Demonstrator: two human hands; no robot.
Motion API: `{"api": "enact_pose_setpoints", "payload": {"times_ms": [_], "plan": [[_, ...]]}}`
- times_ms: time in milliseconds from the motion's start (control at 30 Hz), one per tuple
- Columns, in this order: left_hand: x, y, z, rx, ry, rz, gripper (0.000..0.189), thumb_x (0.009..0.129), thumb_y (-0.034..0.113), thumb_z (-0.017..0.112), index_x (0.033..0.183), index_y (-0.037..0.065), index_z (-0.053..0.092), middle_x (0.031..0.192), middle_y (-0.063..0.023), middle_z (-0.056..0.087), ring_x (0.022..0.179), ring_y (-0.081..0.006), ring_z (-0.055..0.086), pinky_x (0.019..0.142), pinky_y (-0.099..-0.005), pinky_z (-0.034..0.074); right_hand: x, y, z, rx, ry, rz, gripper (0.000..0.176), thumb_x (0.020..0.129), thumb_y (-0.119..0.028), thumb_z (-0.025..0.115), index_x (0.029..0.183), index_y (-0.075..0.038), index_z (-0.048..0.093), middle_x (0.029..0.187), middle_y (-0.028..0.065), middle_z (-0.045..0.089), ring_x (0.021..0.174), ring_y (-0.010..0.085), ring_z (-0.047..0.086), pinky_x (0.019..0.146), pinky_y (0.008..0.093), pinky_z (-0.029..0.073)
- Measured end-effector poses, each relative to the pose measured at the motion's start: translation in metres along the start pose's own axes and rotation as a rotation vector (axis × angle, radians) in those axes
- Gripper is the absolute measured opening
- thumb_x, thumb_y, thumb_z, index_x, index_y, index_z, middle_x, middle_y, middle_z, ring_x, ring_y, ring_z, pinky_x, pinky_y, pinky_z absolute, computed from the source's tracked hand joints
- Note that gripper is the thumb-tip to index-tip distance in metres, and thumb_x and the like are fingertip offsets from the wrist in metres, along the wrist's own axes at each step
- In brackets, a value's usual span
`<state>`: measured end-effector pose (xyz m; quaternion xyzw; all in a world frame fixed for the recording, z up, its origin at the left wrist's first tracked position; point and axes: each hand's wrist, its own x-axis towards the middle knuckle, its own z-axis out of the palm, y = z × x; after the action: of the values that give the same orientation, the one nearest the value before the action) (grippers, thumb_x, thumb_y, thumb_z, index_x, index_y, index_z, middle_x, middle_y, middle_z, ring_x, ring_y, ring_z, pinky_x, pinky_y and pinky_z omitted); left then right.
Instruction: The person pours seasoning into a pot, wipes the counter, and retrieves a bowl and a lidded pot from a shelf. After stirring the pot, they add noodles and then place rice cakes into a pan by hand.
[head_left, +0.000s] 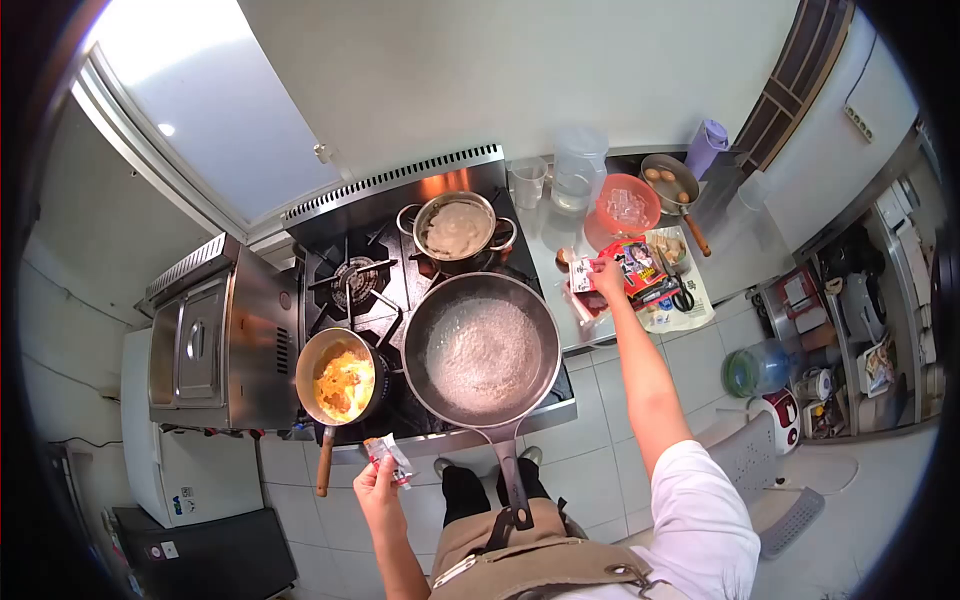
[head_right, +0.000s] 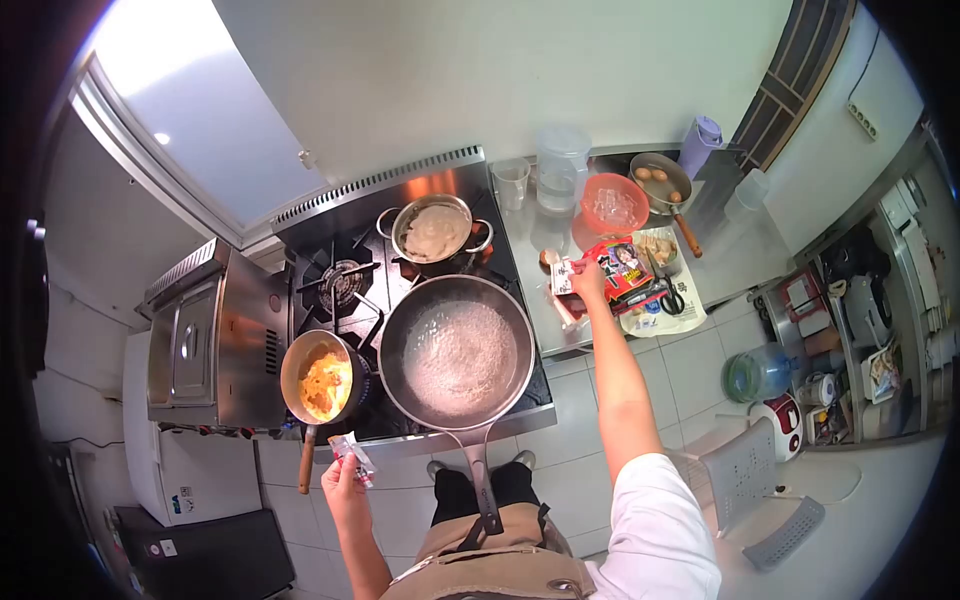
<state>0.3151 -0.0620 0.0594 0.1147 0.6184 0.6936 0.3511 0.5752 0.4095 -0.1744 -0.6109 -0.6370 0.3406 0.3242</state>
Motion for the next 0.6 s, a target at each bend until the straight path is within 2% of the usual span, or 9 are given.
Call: {"api": "enact_pose_setpoints", "payload": {"times_ms": [33,133,200,233,300,367,433,500,600], "plan": [[0.000,-0.001,-0.001,0.012,-0.007,0.003,0.016,0.087,0.012,0.058,0.075,0.002,0.062,0.070,0.0019,0.058,0.058,-0.0024,0.046,0.054,-0.0189,0.035,0.008,-0.007,0.001,-0.114,0.009,-0.005,0.031,0.064,-0.011,0.074,0.091,0.000,0.065,0.079,0.0132,0.067,0.074,0.0190,0.065,0.068,0.0314,0.051],[-0.007,-0.004,0.004,-0.001,0.032,0.001,0.014,0.087,0.012,0.058,0.079,0.001,0.064,0.072,0.0008,0.059,0.060,-0.0031,0.048,0.056,-0.0196,0.038,0.031,-0.022,0.013,-0.206,0.032,-0.043,0.030,0.066,-0.015,0.074,0.090,0.000,0.066,0.077,0.0134,0.067,0.075,0.0200,0.066,0.069,0.0326,0.050],[-0.010,-0.004,0.006,0.022,0.066,-0.017,0.014,0.086,0.011,0.059,0.080,0.000,0.064,0.071,-0.0001,0.060,0.060,-0.0039,0.050,0.056,-0.0199,0.040,0.057,-0.007,0.032,-0.089,-0.055,-0.053,0.029,0.067,-0.015,0.073,0.092,-0.002,0.065,0.073,0.0141,0.066,0.076,0.0235,0.066,0.070,0.0349,0.050],[-0.011,-0.006,0.005,0.019,0.077,-0.008,0.014,0.086,0.011,0.059,0.080,0.000,0.064,0.071,-0.0001,0.060,0.060,-0.0039,0.050,0.056,-0.0199,0.040,0.087,0.032,0.059,-0.080,-0.111,-0.087,0.026,0.069,-0.015,0.072,0.090,-0.002,0.064,0.073,0.0149,0.065,0.073,0.0262,0.065,0.070,0.0360,0.050],[-0.010,-0.009,0.002,0.043,0.090,-0.023,0.014,0.086,0.012,0.059,0.080,0.000,0.065,0.070,-0.0003,0.060,0.059,-0.0042,0.051,0.055,-0.0200,0.041,0.078,0.011,0.058,-0.282,-0.120,-0.259,0.027,0.069,-0.014,0.071,0.091,-0.001,0.061,0.078,0.0160,0.065,0.076,0.0273,0.064,0.071,0.0362,0.049],[-0.008,-0.010,0.004,0.070,0.121,-0.017,0.015,0.086,0.013,0.060,0.078,0.001,0.065,0.069,0.0000,0.060,0.058,-0.0042,0.051,0.054,-0.0202,0.042,0.074,-0.003,0.063,-0.214,-0.233,-0.069,0.029,0.069,-0.014,0.070,0.092,-0.001,0.059,0.085,0.0174,0.064,0.081,0.0299,0.063,0.071,0.0375,0.049],[-0.007,-0.012,0.003,0.089,0.114,-0.040,0.015,0.085,0.013,0.060,0.078,0.001,0.065,0.069,0.0004,0.060,0.058,-0.0041,0.051,0.055,-0.0202,0.042,0.067,-0.011,0.062,-0.288,-0.245,-0.122,0.033,0.068,-0.014,0.070,0.095,-0.002,0.056,0.085,0.0176,0.063,0.083,0.0311,0.062,0.072,0.0384,0.048],[-0.007,-0.011,0.007,0.108,0.110,-0.053,0.014,0.085,0.013,0.060,0.079,0.001,0.065,0.069,0.0005,0.060,0.059,-0.0041,0.052,0.055,-0.0203,0.043,0.061,-0.012,0.063,-0.244,-0.202,-0.184,0.027,0.069,-0.012,0.065,0.091,-0.004,0.053,0.082,0.0189,0.062,0.082,0.0360,0.061,0.072,0.0409,0.048],[-0.005,-0.010,0.008,0.114,0.056,-0.064,0.014,0.085,0.013,0.060,0.083,0.000,0.066,0.071,0.0002,0.061,0.059,-0.0043,0.052,0.055,-0.0204,0.042,0.059,-0.002,0.068,-0.151,-0.155,-0.205,0.029,0.070,-0.010,0.064,0.095,-0.002,0.051,0.083,0.0189,0.061,0.081,0.0361,0.060,0.071,0.0412,0.048]]}}
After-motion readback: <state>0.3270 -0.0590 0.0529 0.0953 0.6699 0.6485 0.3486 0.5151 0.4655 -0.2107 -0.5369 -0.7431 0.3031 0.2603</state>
